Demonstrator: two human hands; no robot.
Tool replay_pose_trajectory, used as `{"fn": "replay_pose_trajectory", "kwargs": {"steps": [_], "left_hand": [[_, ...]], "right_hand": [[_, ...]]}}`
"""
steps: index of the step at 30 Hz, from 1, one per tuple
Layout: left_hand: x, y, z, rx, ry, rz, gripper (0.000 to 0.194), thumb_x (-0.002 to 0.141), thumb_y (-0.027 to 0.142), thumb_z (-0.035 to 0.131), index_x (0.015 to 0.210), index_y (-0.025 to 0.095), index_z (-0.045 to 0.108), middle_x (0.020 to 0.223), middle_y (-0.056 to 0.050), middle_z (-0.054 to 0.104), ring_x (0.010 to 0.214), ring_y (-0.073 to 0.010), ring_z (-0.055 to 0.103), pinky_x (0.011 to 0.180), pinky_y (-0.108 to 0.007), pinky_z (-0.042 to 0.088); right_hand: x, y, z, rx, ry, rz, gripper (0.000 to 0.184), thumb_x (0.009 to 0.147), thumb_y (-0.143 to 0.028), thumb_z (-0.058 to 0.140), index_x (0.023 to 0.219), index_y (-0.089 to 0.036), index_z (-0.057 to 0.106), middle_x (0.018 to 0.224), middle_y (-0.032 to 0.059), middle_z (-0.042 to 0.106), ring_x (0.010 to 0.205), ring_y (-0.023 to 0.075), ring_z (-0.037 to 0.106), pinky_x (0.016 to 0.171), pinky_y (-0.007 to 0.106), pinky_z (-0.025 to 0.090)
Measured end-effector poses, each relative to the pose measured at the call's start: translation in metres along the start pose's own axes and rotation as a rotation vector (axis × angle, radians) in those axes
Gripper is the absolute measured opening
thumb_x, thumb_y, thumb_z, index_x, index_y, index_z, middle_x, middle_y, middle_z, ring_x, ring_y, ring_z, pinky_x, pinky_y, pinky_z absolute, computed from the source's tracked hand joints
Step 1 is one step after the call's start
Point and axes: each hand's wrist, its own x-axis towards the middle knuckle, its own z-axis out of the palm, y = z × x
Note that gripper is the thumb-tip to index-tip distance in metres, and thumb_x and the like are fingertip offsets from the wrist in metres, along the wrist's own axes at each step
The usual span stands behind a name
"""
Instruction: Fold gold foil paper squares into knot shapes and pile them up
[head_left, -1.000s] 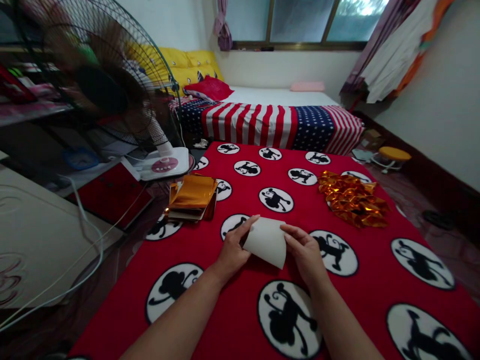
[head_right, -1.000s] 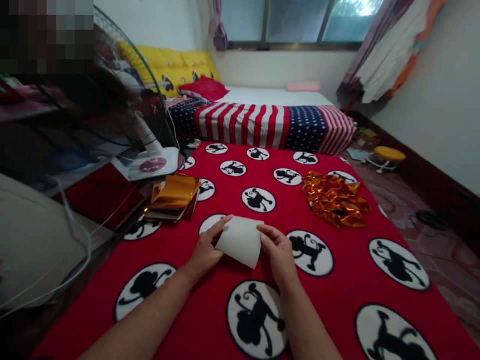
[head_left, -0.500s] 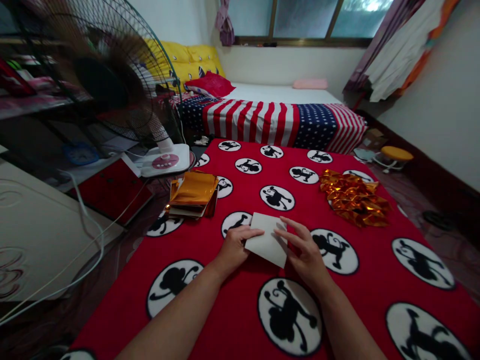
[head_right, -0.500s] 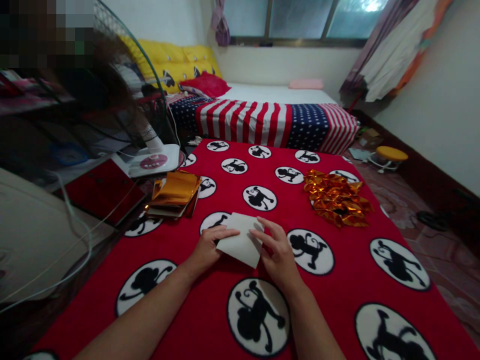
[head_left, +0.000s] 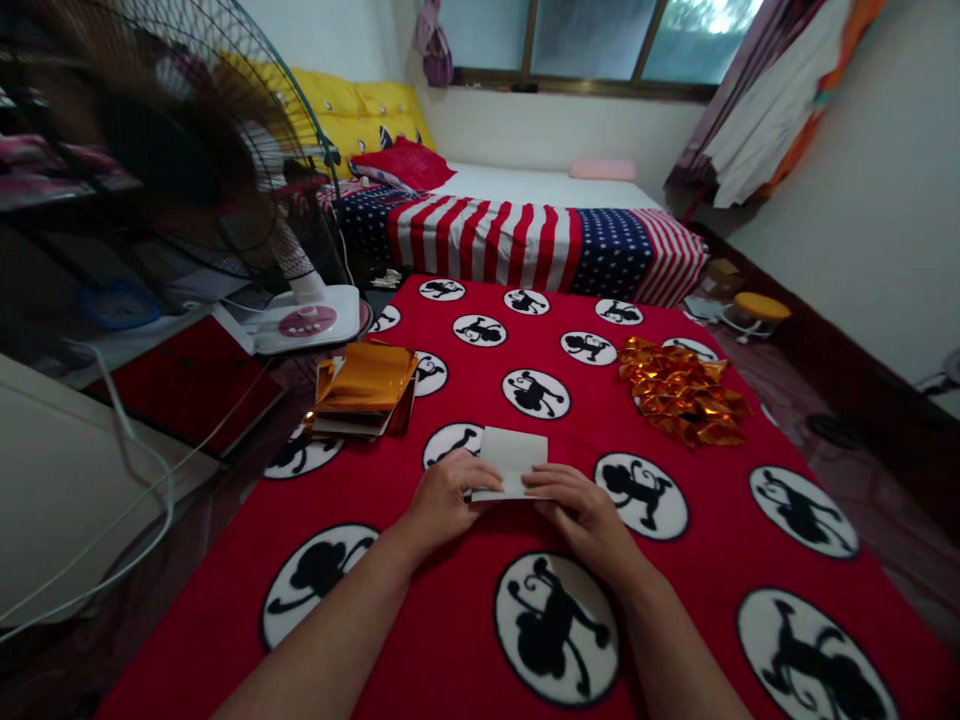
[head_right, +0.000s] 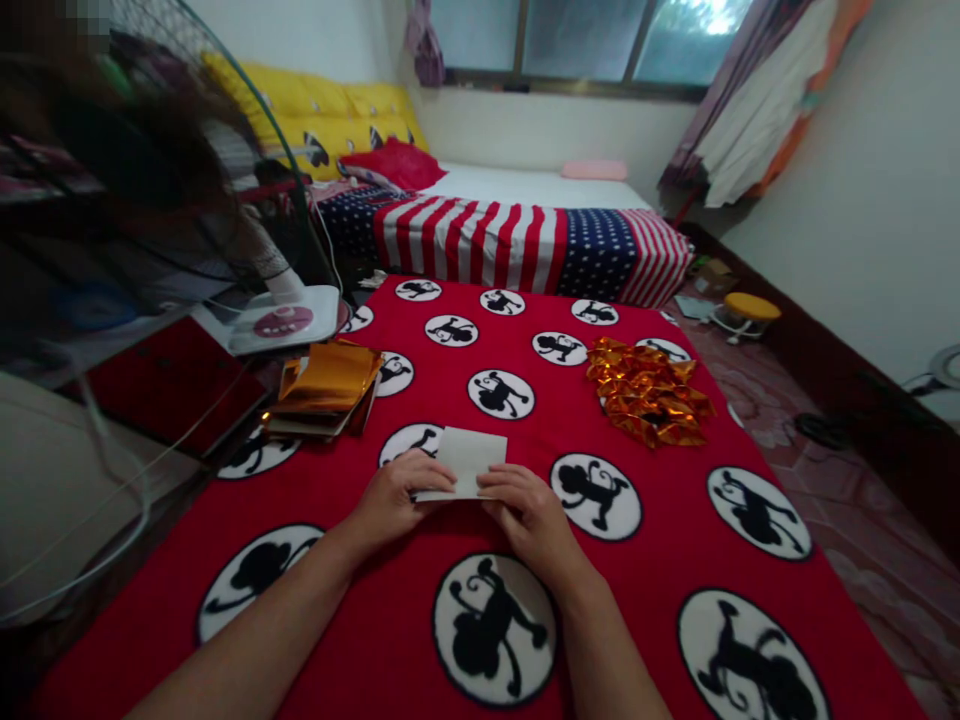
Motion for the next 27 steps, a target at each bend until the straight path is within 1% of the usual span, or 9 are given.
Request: {"fn": "replay_pose_trajectory", "kwargs": {"steps": [3,6,8,11,14,18,21,24,27], "left_hand": [[0.0,0.001,-0.001,-0.008,-0.014,-0.074,0.01,0.082,0.022,0.066,0.087,0.023,0.075,0.084,-0.003,0.071,0.083,-0.0171,0.06,0.076,-0.029,0.045],[0.0,0.003,0.0,0.005,0.005,-0.185,0.013,0.085,0.024,0.062,0.087,0.021,0.074,0.081,-0.004,0.068,0.076,-0.0161,0.06,0.069,-0.026,0.044],[0.002,0.005,0.001,0.02,0.032,-0.235,0.012,0.085,0.023,0.061,0.087,0.019,0.072,0.082,-0.004,0.069,0.075,-0.0158,0.061,0.069,-0.026,0.044],[0.005,0.005,0.006,0.075,0.088,-0.297,0.013,0.084,0.026,0.062,0.091,0.02,0.071,0.082,-0.003,0.07,0.074,-0.0157,0.062,0.068,-0.025,0.043],[0.011,0.004,0.01,0.168,0.144,-0.391,0.015,0.081,0.034,0.065,0.088,0.021,0.07,0.071,0.0,0.068,0.064,-0.0142,0.058,0.059,-0.024,0.038],[0.018,0.003,0.011,0.28,0.164,-0.426,0.012,0.077,0.032,0.068,0.079,0.021,0.069,0.069,0.0,0.065,0.062,-0.0136,0.056,0.057,-0.023,0.034],[0.024,0.003,0.008,0.365,0.138,-0.42,0.015,0.081,0.032,0.063,0.075,0.02,0.068,0.074,-0.002,0.066,0.066,-0.0148,0.057,0.058,-0.024,0.033],[0.03,0.004,0.003,0.409,0.073,-0.448,0.018,0.083,0.034,0.059,0.075,0.021,0.069,0.076,-0.003,0.068,0.069,-0.0166,0.059,0.058,-0.025,0.032],[0.036,0.004,0.001,0.429,0.016,-0.507,0.016,0.08,0.036,0.063,0.074,0.023,0.07,0.071,-0.002,0.069,0.068,-0.0179,0.06,0.056,-0.025,0.03]], "right_hand": [[0.0,-0.006,0.0,0.013,0.014,0.057,0.02,0.091,-0.02,0.055,0.1,-0.026,0.072,0.105,0.0043,0.072,0.105,0.02,0.063,0.093,0.036,0.048],[0.0,-0.013,0.005,0.025,0.056,0.144,0.02,0.093,-0.024,0.051,0.099,-0.023,0.07,0.094,0.0044,0.072,0.088,0.0173,0.065,0.078,0.029,0.049],[0.001,-0.015,0.011,0.011,0.12,0.204,0.021,0.094,-0.027,0.049,0.091,-0.021,0.069,0.086,0.0037,0.07,0.078,0.0158,0.063,0.069,0.026,0.046],[0.008,-0.013,0.02,-0.094,0.235,0.293,0.024,0.091,-0.03,0.052,0.071,-0.019,0.062,0.071,0.0016,0.062,0.065,0.0142,0.055,0.06,0.025,0.039],[0.016,-0.006,0.024,-0.207,0.293,0.411,0.03,0.085,-0.034,0.058,0.06,-0.02,0.052,0.059,-0.0013,0.055,0.056,0.0132,0.049,0.053,0.024,0.033],[0.025,-0.002,0.025,-0.247,0.293,0.53,0.026,0.078,-0.035,0.063,0.058,-0.021,0.052,0.057,-0.002,0.055,0.054,0.0134,0.05,0.052,0.024,0.031],[0.026,-0.006,0.025,-0.301,0.3,0.55,0.024,0.075,-0.033,0.064,0.058,-0.021,0.052,0.059,-0.0011,0.057,0.056,0.014,0.051,0.053,0.024,0.032],[0.025,-0.008,0.025,-0.345,0.333,0.537,0.022,0.079,-0.033,0.06,0.062,-0.02,0.053,0.065,0.0011,0.06,0.06,0.0153,0.053,0.058,0.026,0.034],[0.024,-0.007,0.025,-0.363,0.355,0.529,0.023,0.085,-0.03,0.051,0.065,-0.02,0.055,0.07,0.0031,0.061,0.065,0.0164,0.055,0.063,0.027,0.036]]}}
